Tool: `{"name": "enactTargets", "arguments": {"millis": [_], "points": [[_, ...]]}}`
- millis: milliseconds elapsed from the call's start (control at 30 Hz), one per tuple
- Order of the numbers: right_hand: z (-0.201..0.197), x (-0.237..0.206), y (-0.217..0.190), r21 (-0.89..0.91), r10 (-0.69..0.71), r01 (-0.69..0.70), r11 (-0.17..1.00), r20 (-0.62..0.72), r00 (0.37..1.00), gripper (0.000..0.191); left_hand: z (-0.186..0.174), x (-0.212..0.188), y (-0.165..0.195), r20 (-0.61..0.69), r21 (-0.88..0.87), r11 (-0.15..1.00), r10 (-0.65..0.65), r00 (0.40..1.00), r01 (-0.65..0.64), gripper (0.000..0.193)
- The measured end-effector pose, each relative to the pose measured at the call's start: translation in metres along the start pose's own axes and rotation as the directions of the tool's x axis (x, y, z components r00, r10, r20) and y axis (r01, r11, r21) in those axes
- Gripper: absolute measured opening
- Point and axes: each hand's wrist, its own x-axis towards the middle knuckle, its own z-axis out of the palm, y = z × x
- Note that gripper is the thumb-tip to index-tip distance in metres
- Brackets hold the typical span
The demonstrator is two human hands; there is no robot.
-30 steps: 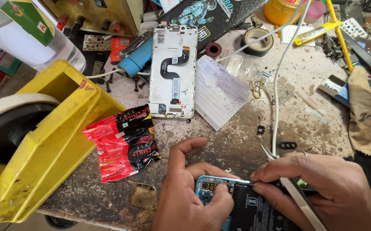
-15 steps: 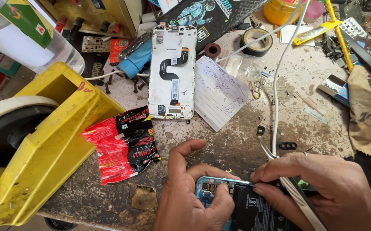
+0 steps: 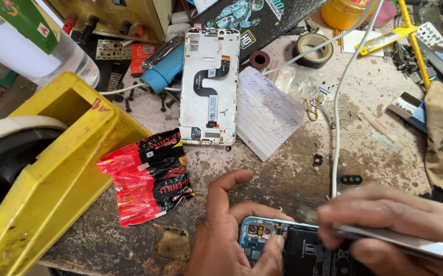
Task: The person uses tweezers and a green-handled screwdriver to manipulate small components and connectors inside a disassembled smartphone. The hands repeatedly pry, lift, and adjust parts near the battery and camera module while the phone remains open on the workbench.
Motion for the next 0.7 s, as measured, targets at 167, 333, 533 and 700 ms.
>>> {"name": "enactTargets", "arguments": {"millis": [167, 333, 533, 700], "points": [[0.003, 0.003, 0.015, 0.106, 0.038, -0.052, 0.993, 0.132, 0.99, 0.018, 0.0, 0.003, -0.003, 0.028, -0.026, 0.999, -0.027, 0.999, 0.028, 0.085], [-0.006, -0.002, 0.022, 0.095, 0.051, -0.063, 0.994, 0.125, 0.991, 0.018, 0.009, 0.011, 0.005, 0.056, -0.022, 1.0, 0.012, 0.998, -0.011, 0.083], [-0.005, -0.021, 0.029, 0.354, 0.377, -0.327, 0.876, -0.08, 0.923, 0.03, 0.031, 0.018, 0.022, -0.026, -0.013, 0.996, -0.09, 0.996, 0.09, 0.083], [-0.011, -0.014, 0.032, 0.346, 0.399, -0.355, 0.868, -0.061, 0.915, 0.022, 0.03, 0.018, 0.023, -0.011, -0.043, 0.997, -0.064, 0.998, 0.063, 0.084]]}}
